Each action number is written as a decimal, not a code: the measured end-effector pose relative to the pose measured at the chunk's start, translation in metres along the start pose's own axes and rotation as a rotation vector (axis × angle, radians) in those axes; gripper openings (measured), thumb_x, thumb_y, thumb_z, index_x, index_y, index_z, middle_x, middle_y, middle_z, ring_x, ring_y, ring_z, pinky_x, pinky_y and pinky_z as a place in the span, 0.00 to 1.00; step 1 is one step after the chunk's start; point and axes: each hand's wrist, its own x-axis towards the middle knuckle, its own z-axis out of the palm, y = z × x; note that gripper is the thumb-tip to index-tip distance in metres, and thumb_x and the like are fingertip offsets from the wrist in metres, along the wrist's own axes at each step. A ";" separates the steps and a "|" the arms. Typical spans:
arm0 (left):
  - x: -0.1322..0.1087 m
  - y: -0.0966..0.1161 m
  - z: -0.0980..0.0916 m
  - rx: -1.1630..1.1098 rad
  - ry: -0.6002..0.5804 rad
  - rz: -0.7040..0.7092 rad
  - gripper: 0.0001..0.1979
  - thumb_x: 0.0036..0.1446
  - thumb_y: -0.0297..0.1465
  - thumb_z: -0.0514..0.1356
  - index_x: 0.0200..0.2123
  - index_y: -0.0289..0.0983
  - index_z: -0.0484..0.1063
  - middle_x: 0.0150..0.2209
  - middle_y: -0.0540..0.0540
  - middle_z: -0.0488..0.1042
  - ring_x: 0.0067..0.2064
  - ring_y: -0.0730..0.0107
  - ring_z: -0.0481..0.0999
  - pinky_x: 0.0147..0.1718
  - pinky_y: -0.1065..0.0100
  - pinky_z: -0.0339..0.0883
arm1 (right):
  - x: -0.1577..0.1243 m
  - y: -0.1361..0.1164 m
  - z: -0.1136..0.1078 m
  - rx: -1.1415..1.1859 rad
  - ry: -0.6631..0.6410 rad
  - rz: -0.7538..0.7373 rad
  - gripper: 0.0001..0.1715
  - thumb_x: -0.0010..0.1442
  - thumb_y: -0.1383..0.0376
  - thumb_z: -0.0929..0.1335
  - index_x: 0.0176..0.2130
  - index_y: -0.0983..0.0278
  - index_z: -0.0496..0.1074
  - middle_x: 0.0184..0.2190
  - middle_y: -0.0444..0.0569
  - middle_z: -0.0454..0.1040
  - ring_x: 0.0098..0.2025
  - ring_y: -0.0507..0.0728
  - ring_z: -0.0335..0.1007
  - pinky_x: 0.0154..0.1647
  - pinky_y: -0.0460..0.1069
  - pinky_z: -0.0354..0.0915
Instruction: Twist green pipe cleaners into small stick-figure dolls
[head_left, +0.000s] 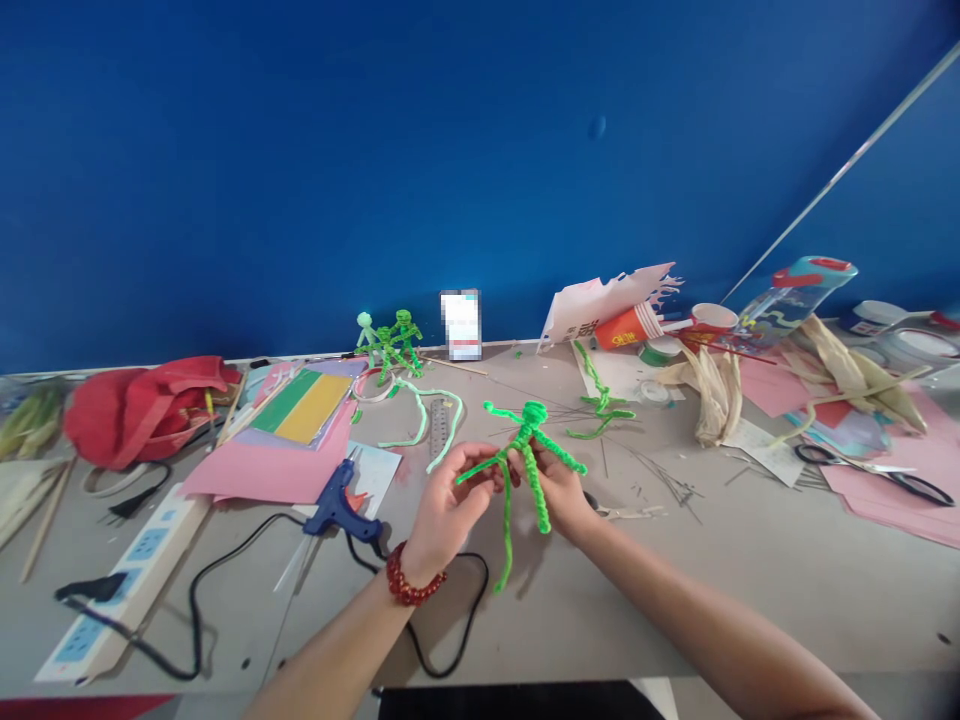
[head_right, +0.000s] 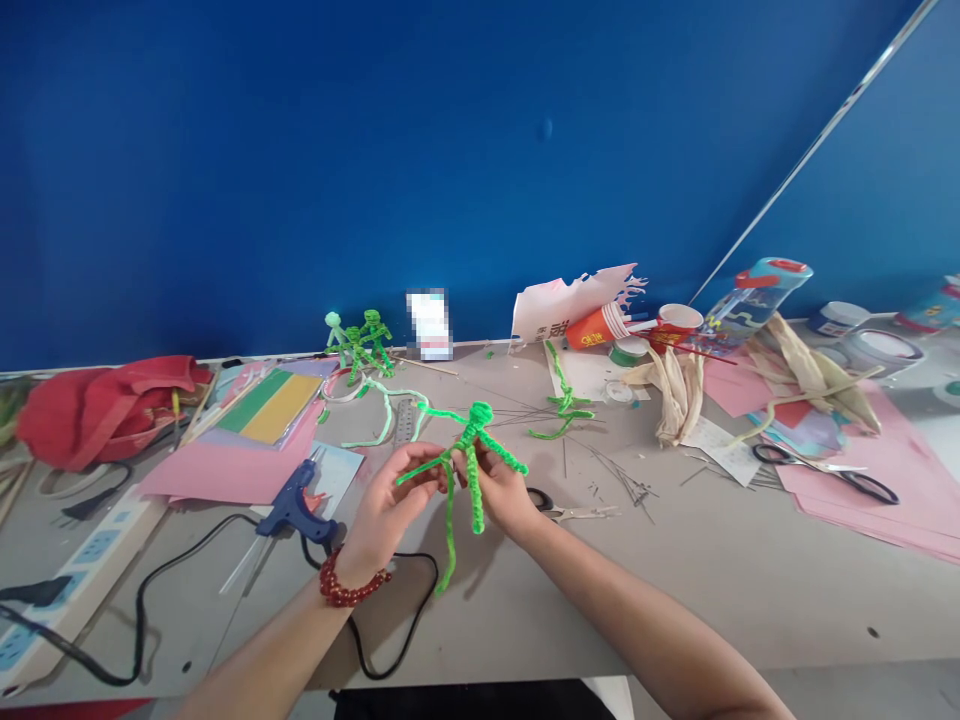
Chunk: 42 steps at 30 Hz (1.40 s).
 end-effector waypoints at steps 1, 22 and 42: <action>-0.001 -0.002 -0.001 0.138 0.005 0.129 0.14 0.57 0.26 0.58 0.47 0.37 0.69 0.43 0.42 0.76 0.42 0.64 0.78 0.42 0.62 0.72 | 0.000 -0.002 0.000 0.006 0.005 0.000 0.21 0.49 0.50 0.74 0.28 0.61 0.65 0.23 0.41 0.64 0.25 0.51 0.59 0.28 0.48 0.61; 0.006 0.001 -0.010 0.915 0.062 0.867 0.10 0.57 0.24 0.60 0.42 0.39 0.70 0.39 0.41 0.75 0.43 0.61 0.74 0.44 0.57 0.69 | -0.006 -0.012 0.006 0.072 -0.068 0.056 0.22 0.49 0.49 0.74 0.27 0.63 0.68 0.23 0.41 0.63 0.27 0.51 0.58 0.28 0.47 0.60; 0.004 -0.002 -0.002 0.057 0.078 0.136 0.04 0.57 0.30 0.61 0.30 0.37 0.73 0.33 0.47 0.72 0.37 0.68 0.73 0.38 0.67 0.68 | -0.006 -0.006 0.003 -0.081 -0.177 -0.169 0.14 0.61 0.55 0.68 0.33 0.62 0.65 0.31 0.45 0.68 0.30 0.52 0.66 0.31 0.49 0.65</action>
